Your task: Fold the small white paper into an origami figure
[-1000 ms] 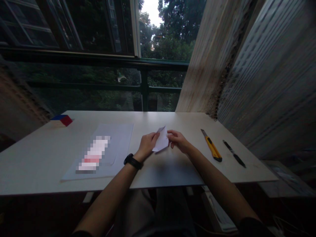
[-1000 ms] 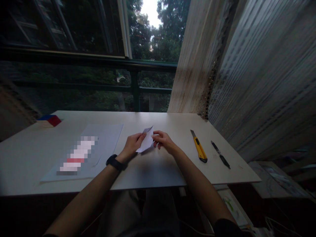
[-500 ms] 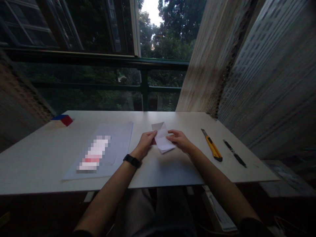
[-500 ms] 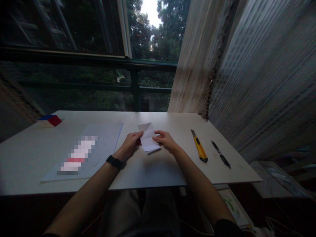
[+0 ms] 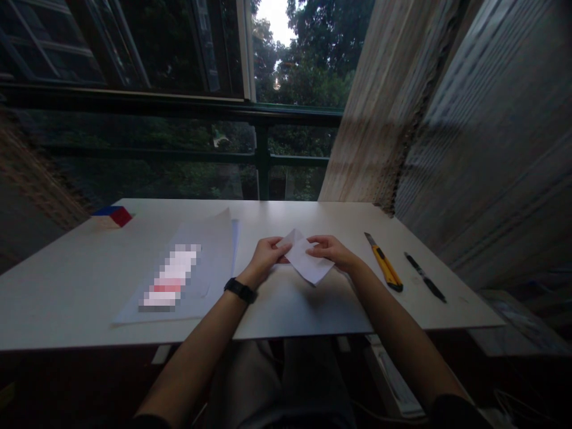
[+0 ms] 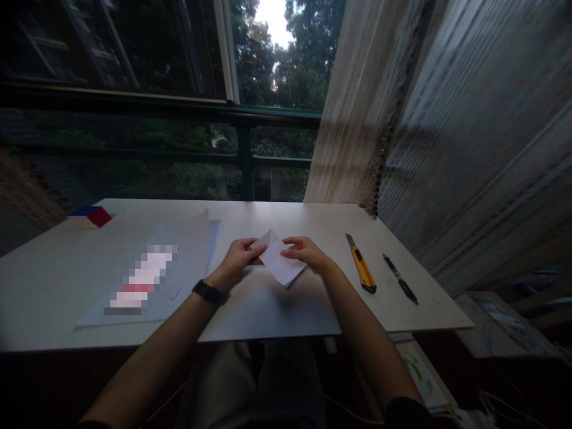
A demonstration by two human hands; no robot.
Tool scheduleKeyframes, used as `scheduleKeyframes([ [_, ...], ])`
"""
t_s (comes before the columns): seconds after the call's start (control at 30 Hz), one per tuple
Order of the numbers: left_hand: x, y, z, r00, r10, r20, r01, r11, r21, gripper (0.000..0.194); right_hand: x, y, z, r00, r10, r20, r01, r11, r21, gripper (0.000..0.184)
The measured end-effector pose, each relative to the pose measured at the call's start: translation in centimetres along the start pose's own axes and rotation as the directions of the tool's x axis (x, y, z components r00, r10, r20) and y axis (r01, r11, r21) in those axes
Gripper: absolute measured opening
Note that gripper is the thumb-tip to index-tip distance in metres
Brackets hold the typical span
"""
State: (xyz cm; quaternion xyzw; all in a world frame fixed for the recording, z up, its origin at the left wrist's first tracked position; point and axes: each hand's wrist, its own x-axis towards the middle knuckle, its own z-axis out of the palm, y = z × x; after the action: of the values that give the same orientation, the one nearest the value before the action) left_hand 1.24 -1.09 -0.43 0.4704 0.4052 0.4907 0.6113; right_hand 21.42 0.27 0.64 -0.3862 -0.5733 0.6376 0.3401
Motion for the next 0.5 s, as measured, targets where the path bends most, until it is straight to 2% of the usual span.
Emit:
scheduleKeyframes([
  [0.23, -0.14, 0.20, -0.24, 0.986, -0.083, 0.144, 0.095, 0.992, -0.079, 0.036, -0.38, -0.54, -0.16, 0.999, 0.022, -0.042, -0.020, 0.999, 0.039, 0.048],
  [0.37, -0.17, 0.34, -0.21, 0.985, -0.100, 0.143, 0.114, 0.990, -0.088, 0.033, -0.41, -0.56, -0.34, 0.999, 0.039, -0.034, -0.037, 0.999, 0.037, 0.048],
  [0.5, -0.20, 0.46, -0.20, 0.985, -0.104, 0.141, 0.120, 0.987, -0.109, 0.030, -0.39, -0.46, -0.44, 0.998, 0.043, -0.051, -0.041, 0.998, 0.053, 0.058],
])
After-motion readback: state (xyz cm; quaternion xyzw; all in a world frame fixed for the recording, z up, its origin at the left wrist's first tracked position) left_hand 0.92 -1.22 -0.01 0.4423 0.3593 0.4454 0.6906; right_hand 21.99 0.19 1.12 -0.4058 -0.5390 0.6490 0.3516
